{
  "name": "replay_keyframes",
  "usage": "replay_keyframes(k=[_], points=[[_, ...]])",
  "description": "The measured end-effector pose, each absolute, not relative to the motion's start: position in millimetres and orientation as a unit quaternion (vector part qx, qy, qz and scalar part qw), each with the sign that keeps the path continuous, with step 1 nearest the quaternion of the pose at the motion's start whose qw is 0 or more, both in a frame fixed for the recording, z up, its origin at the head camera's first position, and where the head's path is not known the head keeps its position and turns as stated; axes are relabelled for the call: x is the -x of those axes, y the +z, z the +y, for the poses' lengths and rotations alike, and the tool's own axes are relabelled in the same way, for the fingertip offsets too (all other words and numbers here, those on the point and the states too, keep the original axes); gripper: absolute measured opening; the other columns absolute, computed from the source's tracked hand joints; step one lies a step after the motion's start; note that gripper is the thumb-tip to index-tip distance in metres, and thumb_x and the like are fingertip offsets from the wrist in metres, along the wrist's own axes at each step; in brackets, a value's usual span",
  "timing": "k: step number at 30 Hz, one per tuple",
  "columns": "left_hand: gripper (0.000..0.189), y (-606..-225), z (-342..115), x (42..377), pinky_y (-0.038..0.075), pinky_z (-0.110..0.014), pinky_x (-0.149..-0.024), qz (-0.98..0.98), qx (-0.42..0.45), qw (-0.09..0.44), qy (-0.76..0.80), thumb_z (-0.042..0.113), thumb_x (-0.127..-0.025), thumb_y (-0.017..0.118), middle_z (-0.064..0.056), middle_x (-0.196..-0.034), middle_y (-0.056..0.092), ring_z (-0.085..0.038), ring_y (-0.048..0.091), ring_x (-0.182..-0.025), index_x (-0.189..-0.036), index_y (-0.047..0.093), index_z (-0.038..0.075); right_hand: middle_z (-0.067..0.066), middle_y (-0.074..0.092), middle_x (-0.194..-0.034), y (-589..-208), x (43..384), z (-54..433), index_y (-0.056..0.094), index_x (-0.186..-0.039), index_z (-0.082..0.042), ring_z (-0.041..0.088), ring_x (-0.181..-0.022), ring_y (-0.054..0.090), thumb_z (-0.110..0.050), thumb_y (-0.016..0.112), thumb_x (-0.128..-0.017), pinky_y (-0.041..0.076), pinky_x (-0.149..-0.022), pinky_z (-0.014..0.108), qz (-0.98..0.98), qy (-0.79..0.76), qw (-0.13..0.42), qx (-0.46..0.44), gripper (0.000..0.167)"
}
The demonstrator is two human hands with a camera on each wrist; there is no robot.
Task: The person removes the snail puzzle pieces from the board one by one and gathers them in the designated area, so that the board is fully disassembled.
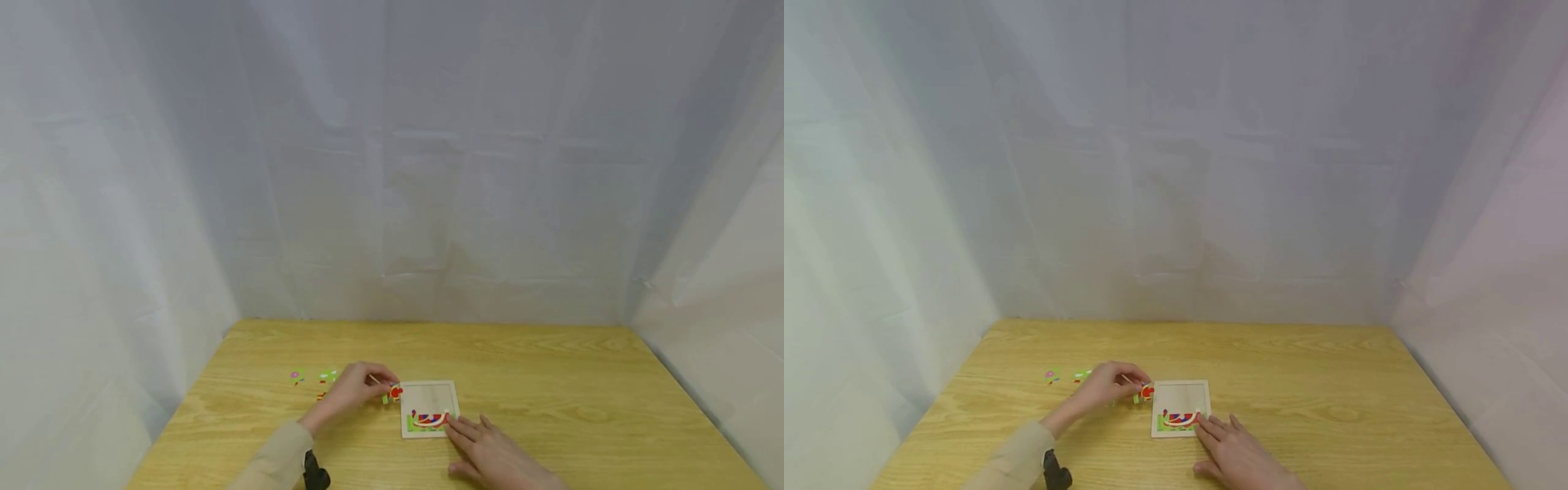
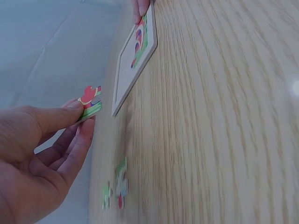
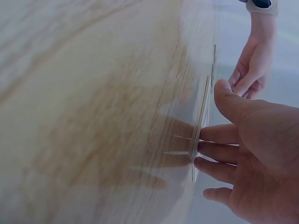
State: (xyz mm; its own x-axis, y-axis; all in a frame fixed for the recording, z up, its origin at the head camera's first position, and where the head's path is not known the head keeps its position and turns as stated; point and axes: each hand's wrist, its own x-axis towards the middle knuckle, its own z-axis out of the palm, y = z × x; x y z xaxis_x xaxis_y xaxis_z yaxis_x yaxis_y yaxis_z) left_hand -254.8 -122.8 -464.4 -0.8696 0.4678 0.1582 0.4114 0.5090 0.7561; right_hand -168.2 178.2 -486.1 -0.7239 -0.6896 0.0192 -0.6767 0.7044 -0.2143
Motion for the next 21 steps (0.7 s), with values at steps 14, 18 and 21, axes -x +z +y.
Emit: replay_keyframes(k=[14,18,21], points=[[0.016,-463,-190,246,0.057,-0.027,-0.065,0.881,-0.198,0.019,0.43,0.011,-0.097,0.069,-0.01,-0.102,0.073,-0.02,0.069,-0.081,-0.108,0.076,0.003,0.014,0.049,-0.153,-491,171,181,0.051,-0.147,0.0,0.032,-0.137,0.05,-0.052,0.048,-0.103,0.04,-0.107,0.062,0.919,-0.117,0.019,0.376,0.067],[0.016,-464,-210,243,0.056,-0.026,-0.064,0.885,-0.18,0.007,0.429,0.011,-0.096,0.07,-0.012,-0.105,0.074,-0.02,0.069,-0.081,-0.108,0.076,0.003,0.013,0.049,-0.153,-492,171,182,0.052,-0.146,-0.001,0.031,-0.137,0.05,-0.052,0.048,-0.103,0.04,-0.107,0.062,0.917,-0.125,0.012,0.378,0.067],[0.016,-464,-225,241,0.056,-0.025,-0.065,0.888,-0.165,0.005,0.429,0.01,-0.096,0.069,-0.012,-0.104,0.074,-0.02,0.068,-0.081,-0.108,0.075,0.002,0.013,0.05,-0.152,-492,171,183,0.052,-0.146,-0.001,0.031,-0.137,0.05,-0.053,0.048,-0.103,0.041,-0.106,0.062,0.916,-0.128,0.007,0.38,0.067]])
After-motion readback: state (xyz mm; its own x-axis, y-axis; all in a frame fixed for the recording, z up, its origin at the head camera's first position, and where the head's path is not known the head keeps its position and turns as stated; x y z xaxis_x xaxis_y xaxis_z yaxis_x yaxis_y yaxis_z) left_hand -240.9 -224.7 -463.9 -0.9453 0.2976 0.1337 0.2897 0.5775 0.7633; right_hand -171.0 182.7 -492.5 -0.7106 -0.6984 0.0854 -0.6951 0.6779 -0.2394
